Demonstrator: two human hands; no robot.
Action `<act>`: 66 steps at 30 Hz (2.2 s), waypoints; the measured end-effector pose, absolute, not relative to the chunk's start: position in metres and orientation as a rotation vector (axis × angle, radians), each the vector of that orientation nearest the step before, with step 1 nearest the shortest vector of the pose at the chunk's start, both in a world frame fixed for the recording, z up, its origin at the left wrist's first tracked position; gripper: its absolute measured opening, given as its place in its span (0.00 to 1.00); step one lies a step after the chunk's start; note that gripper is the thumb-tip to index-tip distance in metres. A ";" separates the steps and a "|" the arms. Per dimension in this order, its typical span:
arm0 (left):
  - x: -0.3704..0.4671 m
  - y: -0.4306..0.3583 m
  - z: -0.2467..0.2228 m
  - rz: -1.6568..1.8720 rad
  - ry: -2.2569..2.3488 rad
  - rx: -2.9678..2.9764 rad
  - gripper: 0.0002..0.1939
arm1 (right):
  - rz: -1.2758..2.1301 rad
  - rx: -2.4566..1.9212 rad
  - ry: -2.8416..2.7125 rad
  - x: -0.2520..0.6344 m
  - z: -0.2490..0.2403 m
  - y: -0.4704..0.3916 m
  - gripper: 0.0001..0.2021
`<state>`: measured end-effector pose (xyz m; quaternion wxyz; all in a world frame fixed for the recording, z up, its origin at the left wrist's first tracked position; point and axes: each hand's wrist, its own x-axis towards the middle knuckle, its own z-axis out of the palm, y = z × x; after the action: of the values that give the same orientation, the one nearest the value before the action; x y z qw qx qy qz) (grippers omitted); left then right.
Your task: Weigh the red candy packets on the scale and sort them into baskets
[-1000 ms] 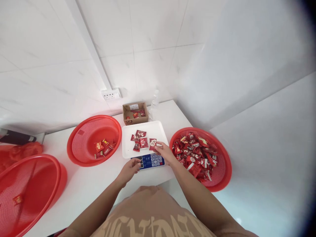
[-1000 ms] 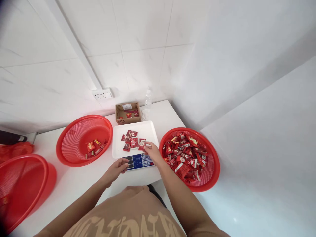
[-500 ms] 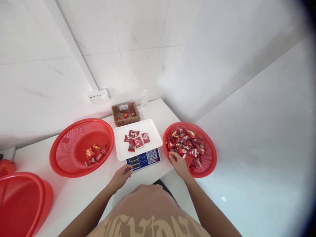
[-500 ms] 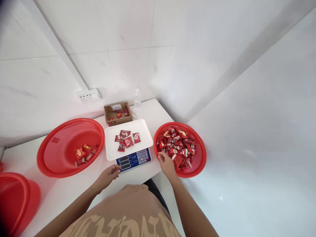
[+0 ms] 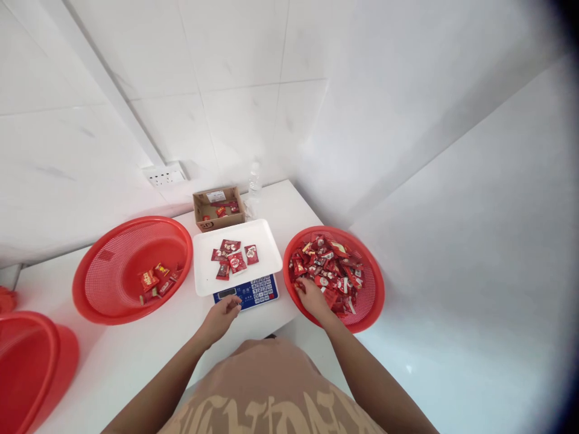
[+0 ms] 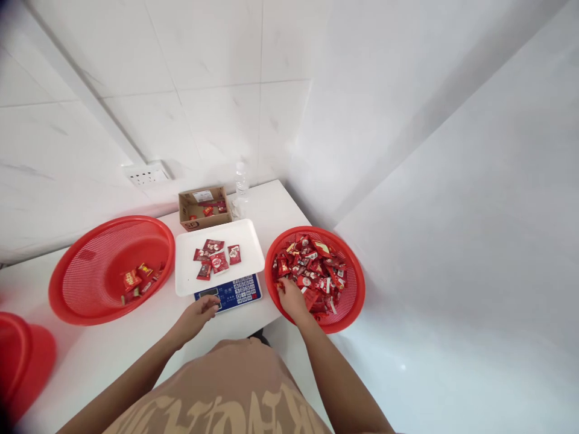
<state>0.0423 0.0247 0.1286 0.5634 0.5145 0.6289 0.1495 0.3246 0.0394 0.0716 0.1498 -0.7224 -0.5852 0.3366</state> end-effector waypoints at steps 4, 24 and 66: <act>0.056 0.021 0.125 0.365 1.467 1.221 0.19 | 0.944 -2.110 -1.733 0.328 0.066 0.045 0.19; -0.007 0.068 0.120 0.415 1.727 1.483 0.10 | 0.782 -2.408 -1.707 0.315 0.085 0.031 0.17; 0.011 0.077 0.121 0.759 1.519 0.583 0.19 | 0.756 -2.154 -1.716 0.328 0.084 0.060 0.17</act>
<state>0.0111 0.0768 0.1212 0.6234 0.2537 0.6615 0.3307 0.3284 0.0602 0.0845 0.1424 -0.7466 -0.5948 0.2619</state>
